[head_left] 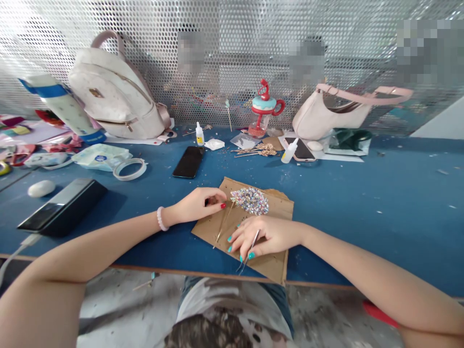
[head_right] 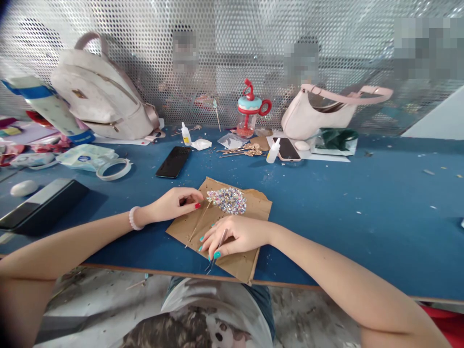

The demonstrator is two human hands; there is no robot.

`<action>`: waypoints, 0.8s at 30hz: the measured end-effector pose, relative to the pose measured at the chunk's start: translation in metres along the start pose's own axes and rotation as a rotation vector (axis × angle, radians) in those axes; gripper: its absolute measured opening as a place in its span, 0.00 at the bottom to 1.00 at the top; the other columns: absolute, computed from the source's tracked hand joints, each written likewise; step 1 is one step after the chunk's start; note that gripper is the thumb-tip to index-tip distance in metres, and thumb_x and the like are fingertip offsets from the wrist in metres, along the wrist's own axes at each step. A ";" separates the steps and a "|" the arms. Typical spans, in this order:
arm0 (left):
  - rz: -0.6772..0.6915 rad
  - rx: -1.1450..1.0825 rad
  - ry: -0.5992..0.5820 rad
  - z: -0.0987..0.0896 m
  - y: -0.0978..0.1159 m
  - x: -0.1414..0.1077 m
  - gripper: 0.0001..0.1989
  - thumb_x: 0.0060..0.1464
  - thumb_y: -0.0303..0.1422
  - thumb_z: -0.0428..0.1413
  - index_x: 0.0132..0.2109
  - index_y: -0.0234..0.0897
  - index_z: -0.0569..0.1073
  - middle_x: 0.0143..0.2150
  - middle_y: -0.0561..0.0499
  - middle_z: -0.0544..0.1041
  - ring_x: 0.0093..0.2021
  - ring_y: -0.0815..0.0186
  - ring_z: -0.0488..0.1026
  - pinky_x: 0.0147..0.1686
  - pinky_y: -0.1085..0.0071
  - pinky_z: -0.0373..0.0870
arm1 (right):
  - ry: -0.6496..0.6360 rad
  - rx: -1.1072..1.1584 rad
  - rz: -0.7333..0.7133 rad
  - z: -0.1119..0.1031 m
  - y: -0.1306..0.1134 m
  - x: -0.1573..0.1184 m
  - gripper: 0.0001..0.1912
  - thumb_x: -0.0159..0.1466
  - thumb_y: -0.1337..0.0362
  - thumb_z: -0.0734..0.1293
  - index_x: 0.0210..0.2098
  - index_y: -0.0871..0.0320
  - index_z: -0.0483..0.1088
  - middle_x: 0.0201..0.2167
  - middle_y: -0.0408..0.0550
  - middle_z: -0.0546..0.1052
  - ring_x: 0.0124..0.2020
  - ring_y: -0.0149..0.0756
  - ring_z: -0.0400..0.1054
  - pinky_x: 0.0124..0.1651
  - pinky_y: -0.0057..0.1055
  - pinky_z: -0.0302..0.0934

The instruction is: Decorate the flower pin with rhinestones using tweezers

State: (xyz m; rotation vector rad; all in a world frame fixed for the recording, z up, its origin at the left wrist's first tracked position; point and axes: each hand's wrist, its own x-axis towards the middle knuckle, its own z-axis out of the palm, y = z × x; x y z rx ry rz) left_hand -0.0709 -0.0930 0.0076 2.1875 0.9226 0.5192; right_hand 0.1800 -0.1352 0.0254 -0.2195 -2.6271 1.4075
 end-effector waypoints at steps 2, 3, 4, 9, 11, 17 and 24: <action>0.010 0.082 0.003 0.001 0.007 -0.004 0.11 0.58 0.40 0.54 0.40 0.36 0.73 0.29 0.54 0.73 0.24 0.72 0.64 0.26 0.77 0.59 | 0.006 0.009 -0.002 0.001 0.002 0.000 0.11 0.67 0.62 0.62 0.41 0.57 0.77 0.50 0.52 0.78 0.58 0.36 0.66 0.61 0.35 0.55; 0.018 0.121 -0.002 0.002 0.011 -0.006 0.10 0.57 0.39 0.56 0.37 0.36 0.72 0.27 0.55 0.71 0.24 0.72 0.63 0.26 0.76 0.58 | 0.010 0.016 -0.006 0.001 0.003 -0.001 0.12 0.68 0.62 0.62 0.40 0.57 0.77 0.49 0.52 0.78 0.58 0.36 0.66 0.61 0.35 0.55; 0.026 0.158 -0.007 0.004 0.014 -0.007 0.10 0.56 0.39 0.56 0.35 0.36 0.72 0.25 0.56 0.70 0.24 0.72 0.63 0.26 0.76 0.57 | 0.013 0.024 -0.012 0.002 0.004 -0.001 0.13 0.68 0.61 0.62 0.40 0.58 0.77 0.49 0.53 0.78 0.58 0.37 0.66 0.61 0.35 0.55; 0.075 0.270 -0.066 0.008 0.025 -0.011 0.11 0.54 0.38 0.58 0.29 0.36 0.68 0.25 0.56 0.69 0.26 0.71 0.62 0.28 0.74 0.55 | 0.027 0.043 -0.033 0.004 0.007 -0.001 0.15 0.68 0.57 0.62 0.40 0.59 0.78 0.48 0.54 0.78 0.57 0.37 0.67 0.60 0.35 0.56; 0.080 0.286 -0.079 0.009 0.027 -0.011 0.11 0.53 0.37 0.57 0.29 0.36 0.67 0.26 0.56 0.69 0.26 0.71 0.62 0.29 0.74 0.55 | 0.033 0.043 -0.029 0.004 0.008 -0.001 0.14 0.68 0.58 0.62 0.40 0.58 0.78 0.48 0.54 0.78 0.57 0.37 0.67 0.60 0.35 0.57; 0.024 0.279 -0.086 0.009 0.029 -0.010 0.07 0.50 0.31 0.56 0.27 0.36 0.67 0.25 0.57 0.68 0.26 0.72 0.63 0.30 0.74 0.56 | 0.030 0.036 -0.043 0.004 0.009 -0.001 0.14 0.68 0.60 0.62 0.40 0.60 0.78 0.48 0.55 0.78 0.57 0.37 0.67 0.60 0.33 0.56; -0.084 0.190 -0.078 0.011 0.029 -0.012 0.04 0.49 0.29 0.54 0.27 0.36 0.68 0.22 0.58 0.68 0.23 0.73 0.62 0.25 0.77 0.56 | 0.027 0.024 -0.055 0.004 0.009 -0.002 0.13 0.68 0.60 0.62 0.41 0.59 0.77 0.48 0.54 0.78 0.57 0.37 0.67 0.60 0.34 0.56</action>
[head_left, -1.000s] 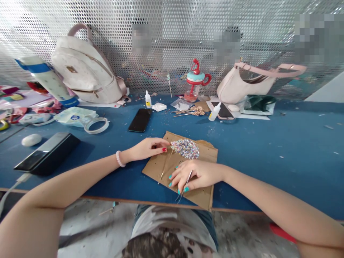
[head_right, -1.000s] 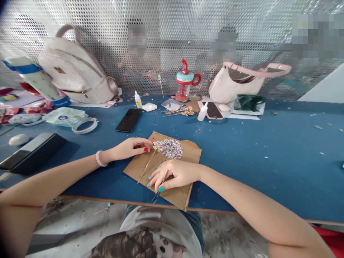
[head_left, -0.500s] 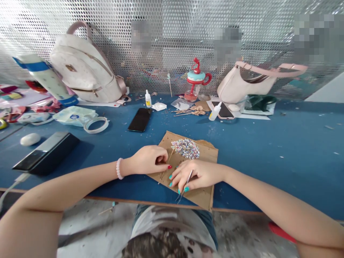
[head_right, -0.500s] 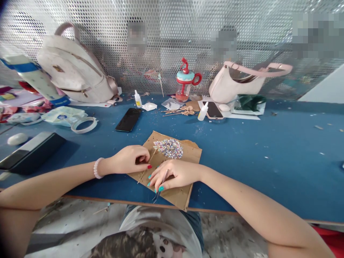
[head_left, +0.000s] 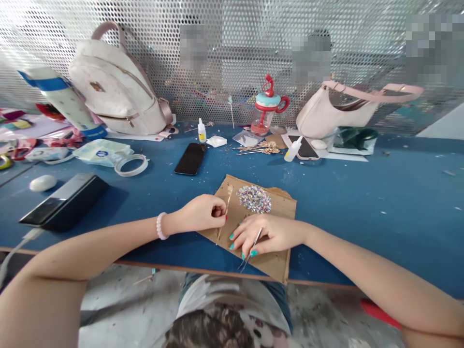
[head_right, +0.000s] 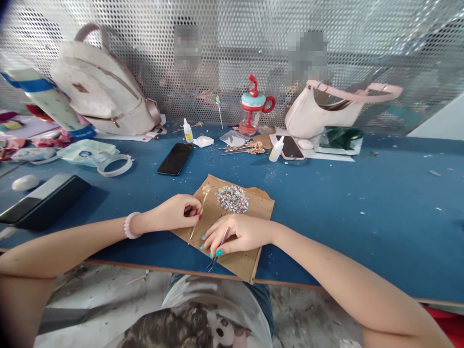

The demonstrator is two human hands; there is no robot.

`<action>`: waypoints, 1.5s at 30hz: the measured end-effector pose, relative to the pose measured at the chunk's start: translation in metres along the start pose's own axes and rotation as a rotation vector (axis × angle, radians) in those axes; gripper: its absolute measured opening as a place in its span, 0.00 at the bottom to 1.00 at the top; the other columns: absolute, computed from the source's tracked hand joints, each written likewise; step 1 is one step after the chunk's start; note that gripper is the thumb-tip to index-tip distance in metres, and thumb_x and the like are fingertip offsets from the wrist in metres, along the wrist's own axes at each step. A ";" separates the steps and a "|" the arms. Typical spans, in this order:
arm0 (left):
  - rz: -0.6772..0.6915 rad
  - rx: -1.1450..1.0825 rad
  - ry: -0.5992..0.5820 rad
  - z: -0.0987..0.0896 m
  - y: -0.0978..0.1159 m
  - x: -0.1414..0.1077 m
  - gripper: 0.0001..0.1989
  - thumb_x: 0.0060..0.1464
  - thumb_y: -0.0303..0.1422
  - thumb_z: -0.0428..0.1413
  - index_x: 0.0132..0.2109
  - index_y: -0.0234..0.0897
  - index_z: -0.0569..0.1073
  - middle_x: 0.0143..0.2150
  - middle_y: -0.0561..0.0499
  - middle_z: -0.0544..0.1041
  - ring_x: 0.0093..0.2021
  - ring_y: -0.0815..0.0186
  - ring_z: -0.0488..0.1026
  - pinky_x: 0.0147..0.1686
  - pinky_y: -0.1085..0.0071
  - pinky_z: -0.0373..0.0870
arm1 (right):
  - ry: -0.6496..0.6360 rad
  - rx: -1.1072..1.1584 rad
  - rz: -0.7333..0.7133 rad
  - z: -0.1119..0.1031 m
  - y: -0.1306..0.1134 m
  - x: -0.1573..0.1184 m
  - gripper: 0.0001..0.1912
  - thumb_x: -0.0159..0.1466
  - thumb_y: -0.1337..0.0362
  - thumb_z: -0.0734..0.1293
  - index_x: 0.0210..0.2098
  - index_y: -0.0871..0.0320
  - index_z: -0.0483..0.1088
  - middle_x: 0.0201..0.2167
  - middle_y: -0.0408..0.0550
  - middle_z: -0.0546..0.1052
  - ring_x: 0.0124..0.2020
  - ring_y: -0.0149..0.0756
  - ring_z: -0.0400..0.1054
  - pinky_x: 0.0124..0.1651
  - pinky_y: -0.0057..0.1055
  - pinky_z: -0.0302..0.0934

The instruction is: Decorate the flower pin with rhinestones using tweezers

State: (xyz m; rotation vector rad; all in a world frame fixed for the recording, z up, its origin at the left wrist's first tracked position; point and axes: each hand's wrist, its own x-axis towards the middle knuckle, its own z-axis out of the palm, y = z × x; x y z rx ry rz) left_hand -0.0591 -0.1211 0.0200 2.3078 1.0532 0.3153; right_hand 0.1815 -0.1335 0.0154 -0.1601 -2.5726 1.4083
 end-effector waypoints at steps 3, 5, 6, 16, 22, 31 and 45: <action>-0.004 -0.040 -0.020 -0.001 -0.003 0.000 0.03 0.49 0.28 0.53 0.29 0.36 0.70 0.22 0.59 0.68 0.22 0.74 0.62 0.24 0.78 0.57 | -0.004 -0.002 0.007 0.000 -0.001 0.000 0.13 0.68 0.61 0.62 0.41 0.59 0.77 0.49 0.53 0.78 0.57 0.37 0.67 0.60 0.35 0.55; -0.001 -0.049 -0.012 -0.001 -0.005 0.001 0.04 0.51 0.30 0.53 0.29 0.36 0.71 0.22 0.58 0.69 0.23 0.74 0.63 0.25 0.78 0.57 | -0.005 -0.004 0.011 0.000 -0.001 0.000 0.12 0.68 0.61 0.63 0.41 0.58 0.77 0.49 0.53 0.78 0.57 0.36 0.67 0.60 0.35 0.55; 0.000 -0.051 -0.005 -0.001 -0.005 0.002 0.06 0.53 0.31 0.53 0.29 0.36 0.71 0.22 0.58 0.69 0.23 0.74 0.63 0.25 0.78 0.57 | -0.005 -0.002 0.013 0.000 -0.002 0.000 0.12 0.68 0.61 0.63 0.41 0.58 0.77 0.49 0.53 0.78 0.57 0.37 0.66 0.60 0.35 0.55; 0.008 -0.102 0.008 0.000 -0.010 0.004 0.13 0.58 0.40 0.53 0.29 0.36 0.70 0.23 0.58 0.68 0.23 0.74 0.62 0.24 0.77 0.55 | -0.006 0.001 0.055 -0.001 -0.006 0.000 0.11 0.67 0.63 0.64 0.41 0.58 0.78 0.49 0.52 0.78 0.57 0.36 0.66 0.61 0.35 0.54; 0.017 -0.156 -0.011 0.000 -0.013 0.005 0.12 0.57 0.38 0.55 0.30 0.35 0.70 0.23 0.58 0.68 0.24 0.74 0.61 0.25 0.77 0.56 | -0.007 -0.001 0.052 -0.002 -0.005 0.001 0.11 0.67 0.62 0.63 0.41 0.58 0.78 0.48 0.51 0.78 0.57 0.37 0.66 0.61 0.35 0.55; 0.018 -0.345 -0.114 -0.012 -0.021 0.008 0.15 0.62 0.42 0.49 0.34 0.35 0.68 0.29 0.54 0.72 0.29 0.71 0.68 0.30 0.76 0.65 | -0.007 -0.012 0.029 -0.001 -0.004 0.000 0.12 0.68 0.62 0.63 0.41 0.58 0.77 0.49 0.52 0.78 0.58 0.36 0.66 0.61 0.36 0.55; 0.067 -0.409 -0.029 -0.028 -0.014 0.004 0.13 0.65 0.38 0.45 0.38 0.36 0.68 0.32 0.54 0.70 0.28 0.73 0.67 0.30 0.76 0.67 | -0.014 -0.041 0.016 -0.001 -0.004 0.001 0.11 0.68 0.62 0.63 0.40 0.58 0.77 0.49 0.52 0.78 0.57 0.36 0.66 0.60 0.35 0.53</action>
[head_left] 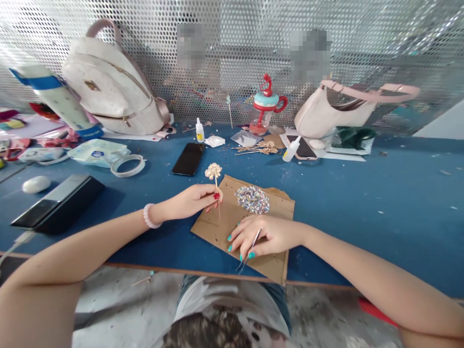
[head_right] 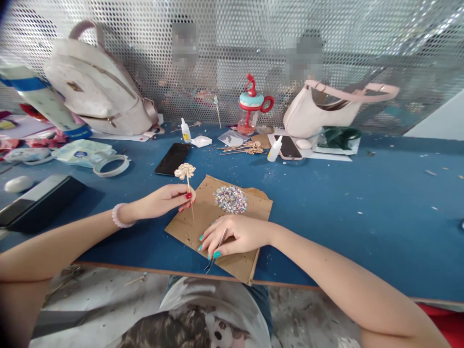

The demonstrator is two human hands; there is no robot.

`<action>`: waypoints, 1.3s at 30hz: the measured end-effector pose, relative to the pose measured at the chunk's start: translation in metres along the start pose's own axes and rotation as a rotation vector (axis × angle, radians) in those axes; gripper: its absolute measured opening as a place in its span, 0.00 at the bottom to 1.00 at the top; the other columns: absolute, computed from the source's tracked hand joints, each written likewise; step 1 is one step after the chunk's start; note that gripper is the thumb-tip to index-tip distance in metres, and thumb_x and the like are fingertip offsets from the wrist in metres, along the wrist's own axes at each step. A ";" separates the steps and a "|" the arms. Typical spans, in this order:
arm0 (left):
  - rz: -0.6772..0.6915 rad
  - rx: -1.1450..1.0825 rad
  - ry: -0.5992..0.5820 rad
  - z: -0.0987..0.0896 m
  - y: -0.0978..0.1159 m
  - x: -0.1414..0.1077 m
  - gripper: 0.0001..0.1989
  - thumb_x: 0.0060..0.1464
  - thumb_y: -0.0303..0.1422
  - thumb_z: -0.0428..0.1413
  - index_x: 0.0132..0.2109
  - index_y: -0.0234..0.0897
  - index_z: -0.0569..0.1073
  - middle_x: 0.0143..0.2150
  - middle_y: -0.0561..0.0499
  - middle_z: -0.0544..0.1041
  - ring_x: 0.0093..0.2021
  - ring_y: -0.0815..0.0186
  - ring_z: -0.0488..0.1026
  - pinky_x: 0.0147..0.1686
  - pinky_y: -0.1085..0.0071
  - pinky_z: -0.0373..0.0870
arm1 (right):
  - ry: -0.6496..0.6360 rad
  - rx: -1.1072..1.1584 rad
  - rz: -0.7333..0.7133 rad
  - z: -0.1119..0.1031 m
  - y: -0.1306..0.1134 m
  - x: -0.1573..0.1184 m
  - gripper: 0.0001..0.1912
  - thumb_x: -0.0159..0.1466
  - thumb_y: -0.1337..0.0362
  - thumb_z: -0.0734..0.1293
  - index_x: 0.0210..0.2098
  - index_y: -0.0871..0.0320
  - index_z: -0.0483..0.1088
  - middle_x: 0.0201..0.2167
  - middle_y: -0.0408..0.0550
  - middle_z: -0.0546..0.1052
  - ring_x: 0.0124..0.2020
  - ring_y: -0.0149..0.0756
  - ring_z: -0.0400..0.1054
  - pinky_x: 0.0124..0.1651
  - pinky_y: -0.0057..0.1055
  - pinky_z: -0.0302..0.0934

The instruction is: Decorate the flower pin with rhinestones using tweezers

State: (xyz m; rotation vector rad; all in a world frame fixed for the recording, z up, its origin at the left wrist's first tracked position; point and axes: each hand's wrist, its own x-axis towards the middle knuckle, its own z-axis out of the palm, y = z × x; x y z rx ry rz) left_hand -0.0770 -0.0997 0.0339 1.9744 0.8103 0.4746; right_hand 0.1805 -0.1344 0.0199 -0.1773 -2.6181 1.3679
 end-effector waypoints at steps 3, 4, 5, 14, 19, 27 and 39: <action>0.018 0.064 0.107 -0.009 0.001 0.007 0.13 0.65 0.37 0.45 0.39 0.36 0.69 0.32 0.54 0.70 0.28 0.73 0.67 0.31 0.76 0.67 | -0.002 -0.007 -0.002 0.000 0.000 0.001 0.11 0.68 0.62 0.63 0.40 0.58 0.77 0.48 0.52 0.78 0.57 0.37 0.66 0.60 0.35 0.53; 0.021 0.092 0.149 -0.014 0.000 0.011 0.12 0.64 0.37 0.45 0.39 0.35 0.69 0.33 0.53 0.71 0.28 0.73 0.67 0.32 0.76 0.66 | -0.001 -0.006 -0.002 0.001 0.000 0.001 0.11 0.68 0.62 0.63 0.40 0.58 0.77 0.48 0.52 0.78 0.56 0.37 0.67 0.60 0.35 0.53; 0.026 0.119 0.189 -0.020 -0.002 0.017 0.11 0.64 0.36 0.46 0.39 0.35 0.69 0.33 0.53 0.71 0.28 0.73 0.67 0.32 0.75 0.66 | 0.001 -0.006 -0.002 0.001 0.000 0.001 0.12 0.68 0.62 0.63 0.40 0.58 0.77 0.48 0.52 0.78 0.56 0.37 0.67 0.60 0.35 0.54; -0.023 0.377 0.488 -0.083 -0.024 0.134 0.09 0.62 0.28 0.47 0.39 0.33 0.71 0.36 0.48 0.76 0.28 0.71 0.70 0.34 0.72 0.67 | 0.032 -0.004 -0.046 0.003 0.001 0.005 0.20 0.69 0.54 0.60 0.37 0.60 0.78 0.45 0.55 0.79 0.54 0.38 0.69 0.57 0.34 0.57; -0.102 0.491 0.622 -0.116 -0.037 0.216 0.11 0.64 0.35 0.51 0.45 0.31 0.72 0.42 0.47 0.76 0.40 0.64 0.74 0.44 0.62 0.71 | 0.075 -0.009 -0.073 0.005 -0.001 0.007 0.20 0.69 0.54 0.59 0.36 0.61 0.77 0.42 0.54 0.80 0.51 0.37 0.71 0.54 0.32 0.58; -0.195 0.557 0.780 -0.152 -0.080 0.280 0.16 0.63 0.37 0.54 0.54 0.33 0.69 0.52 0.44 0.72 0.49 0.59 0.73 0.47 0.57 0.73 | 0.036 -0.078 -0.155 0.008 0.004 0.005 0.16 0.70 0.58 0.58 0.36 0.59 0.75 0.42 0.50 0.80 0.53 0.34 0.69 0.54 0.28 0.57; -0.321 0.609 0.831 -0.179 -0.123 0.312 0.16 0.63 0.37 0.54 0.54 0.34 0.69 0.53 0.44 0.71 0.48 0.60 0.73 0.47 0.57 0.73 | 0.055 -0.265 -0.245 0.019 0.021 0.002 0.17 0.71 0.64 0.54 0.31 0.58 0.69 0.46 0.46 0.79 0.53 0.32 0.70 0.51 0.29 0.58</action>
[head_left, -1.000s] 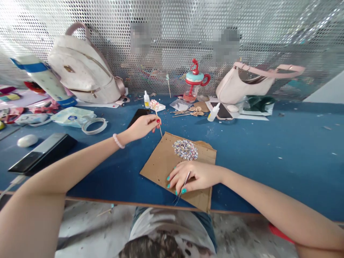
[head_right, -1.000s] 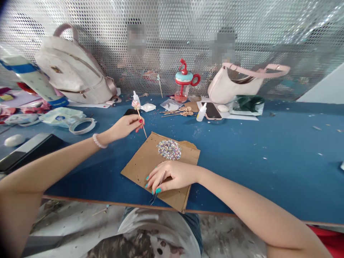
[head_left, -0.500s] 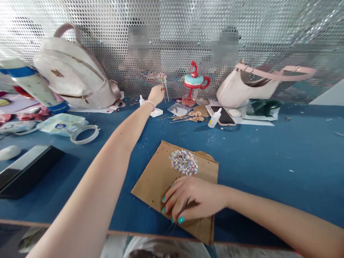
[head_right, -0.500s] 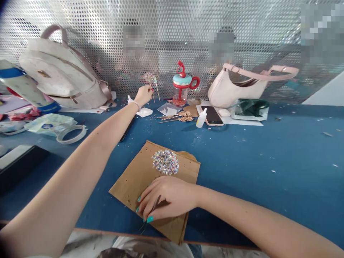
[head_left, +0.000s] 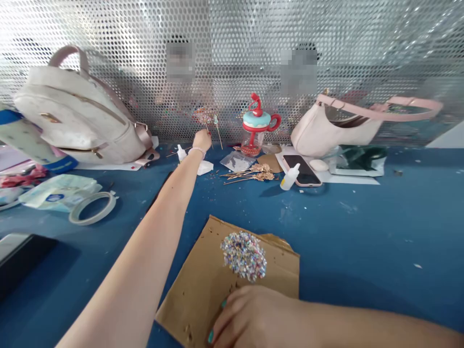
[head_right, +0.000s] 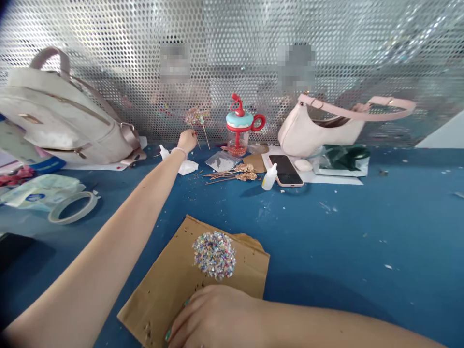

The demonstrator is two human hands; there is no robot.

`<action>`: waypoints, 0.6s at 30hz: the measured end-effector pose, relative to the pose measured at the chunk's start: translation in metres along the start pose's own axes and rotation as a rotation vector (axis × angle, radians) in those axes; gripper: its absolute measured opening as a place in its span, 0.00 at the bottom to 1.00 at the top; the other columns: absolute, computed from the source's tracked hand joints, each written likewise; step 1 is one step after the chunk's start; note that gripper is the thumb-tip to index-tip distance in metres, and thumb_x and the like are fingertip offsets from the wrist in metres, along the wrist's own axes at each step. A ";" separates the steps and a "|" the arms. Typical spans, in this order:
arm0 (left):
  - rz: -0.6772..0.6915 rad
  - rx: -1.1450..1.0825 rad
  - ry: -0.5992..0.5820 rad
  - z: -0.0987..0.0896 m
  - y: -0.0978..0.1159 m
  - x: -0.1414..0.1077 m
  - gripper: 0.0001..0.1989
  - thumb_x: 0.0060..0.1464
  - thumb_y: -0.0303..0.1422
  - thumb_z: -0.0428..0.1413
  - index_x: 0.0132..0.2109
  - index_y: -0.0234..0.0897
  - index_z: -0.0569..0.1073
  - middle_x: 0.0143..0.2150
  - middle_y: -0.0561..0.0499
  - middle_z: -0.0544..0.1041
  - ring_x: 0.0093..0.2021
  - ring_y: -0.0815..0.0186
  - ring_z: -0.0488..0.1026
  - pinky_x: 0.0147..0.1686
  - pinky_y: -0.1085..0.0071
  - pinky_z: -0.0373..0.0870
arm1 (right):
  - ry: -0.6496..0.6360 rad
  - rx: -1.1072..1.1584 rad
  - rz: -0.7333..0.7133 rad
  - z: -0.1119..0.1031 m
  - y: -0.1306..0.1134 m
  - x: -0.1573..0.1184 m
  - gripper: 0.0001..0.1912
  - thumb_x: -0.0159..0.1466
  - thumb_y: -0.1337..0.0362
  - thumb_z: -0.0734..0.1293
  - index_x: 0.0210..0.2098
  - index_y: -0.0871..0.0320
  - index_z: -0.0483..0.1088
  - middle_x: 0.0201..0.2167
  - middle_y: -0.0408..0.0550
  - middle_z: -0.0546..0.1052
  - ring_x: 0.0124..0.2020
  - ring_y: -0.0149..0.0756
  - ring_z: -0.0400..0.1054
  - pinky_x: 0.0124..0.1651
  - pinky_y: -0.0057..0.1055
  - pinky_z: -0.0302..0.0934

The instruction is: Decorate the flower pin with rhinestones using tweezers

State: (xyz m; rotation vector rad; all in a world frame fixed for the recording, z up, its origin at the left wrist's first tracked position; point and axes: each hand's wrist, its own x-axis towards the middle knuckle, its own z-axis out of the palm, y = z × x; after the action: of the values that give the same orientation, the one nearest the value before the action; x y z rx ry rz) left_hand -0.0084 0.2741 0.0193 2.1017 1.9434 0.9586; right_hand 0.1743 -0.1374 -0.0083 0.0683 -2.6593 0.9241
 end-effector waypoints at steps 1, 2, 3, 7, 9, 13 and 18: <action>-0.001 0.007 -0.003 0.001 -0.001 0.001 0.16 0.63 0.37 0.54 0.54 0.34 0.69 0.53 0.44 0.71 0.48 0.60 0.73 0.47 0.57 0.73 | -0.006 -0.012 0.018 0.001 0.000 0.000 0.18 0.72 0.64 0.53 0.31 0.58 0.70 0.47 0.46 0.79 0.54 0.31 0.69 0.52 0.29 0.58; -0.003 0.015 -0.006 0.002 -0.001 0.002 0.16 0.63 0.37 0.54 0.54 0.34 0.69 0.53 0.44 0.71 0.49 0.60 0.73 0.47 0.57 0.73 | -0.008 -0.022 0.027 0.002 0.000 0.000 0.19 0.72 0.65 0.52 0.31 0.59 0.70 0.47 0.47 0.79 0.54 0.31 0.69 0.53 0.29 0.58; -0.005 0.025 -0.006 0.002 -0.002 0.003 0.16 0.63 0.37 0.54 0.54 0.34 0.69 0.53 0.44 0.71 0.49 0.60 0.72 0.48 0.57 0.73 | -0.017 -0.028 0.036 0.003 -0.001 0.000 0.20 0.72 0.65 0.52 0.30 0.59 0.70 0.48 0.48 0.79 0.54 0.30 0.69 0.53 0.28 0.59; -0.023 0.074 0.003 0.000 -0.001 0.004 0.16 0.63 0.37 0.54 0.54 0.35 0.69 0.53 0.44 0.71 0.50 0.59 0.72 0.48 0.57 0.72 | -0.035 -0.018 0.071 0.005 -0.002 -0.002 0.21 0.71 0.67 0.55 0.25 0.58 0.70 0.50 0.49 0.78 0.54 0.29 0.69 0.55 0.27 0.60; -0.033 0.099 0.003 -0.003 -0.001 0.004 0.15 0.63 0.37 0.54 0.54 0.35 0.69 0.53 0.44 0.71 0.49 0.60 0.72 0.48 0.57 0.73 | -0.038 0.005 0.106 0.006 -0.001 -0.003 0.22 0.71 0.66 0.55 0.24 0.58 0.70 0.50 0.48 0.78 0.54 0.27 0.69 0.56 0.26 0.60; -0.049 0.140 -0.012 -0.006 -0.001 0.004 0.16 0.63 0.37 0.55 0.54 0.34 0.69 0.53 0.44 0.72 0.49 0.60 0.73 0.47 0.57 0.73 | -0.035 0.028 0.123 0.008 -0.001 -0.005 0.24 0.72 0.64 0.53 0.21 0.58 0.65 0.51 0.49 0.77 0.54 0.27 0.69 0.57 0.25 0.58; -0.051 0.177 -0.030 -0.008 0.000 0.007 0.15 0.63 0.37 0.54 0.54 0.35 0.69 0.53 0.44 0.71 0.49 0.60 0.72 0.48 0.58 0.73 | -0.011 0.031 0.132 0.007 -0.004 -0.005 0.24 0.72 0.62 0.53 0.21 0.60 0.63 0.50 0.51 0.77 0.52 0.28 0.71 0.55 0.25 0.57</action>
State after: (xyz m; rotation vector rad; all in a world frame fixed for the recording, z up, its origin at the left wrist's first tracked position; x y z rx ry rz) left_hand -0.0125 0.2778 0.0278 2.1300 2.1270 0.7666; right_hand 0.1773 -0.1448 -0.0126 -0.0970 -2.6863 1.0084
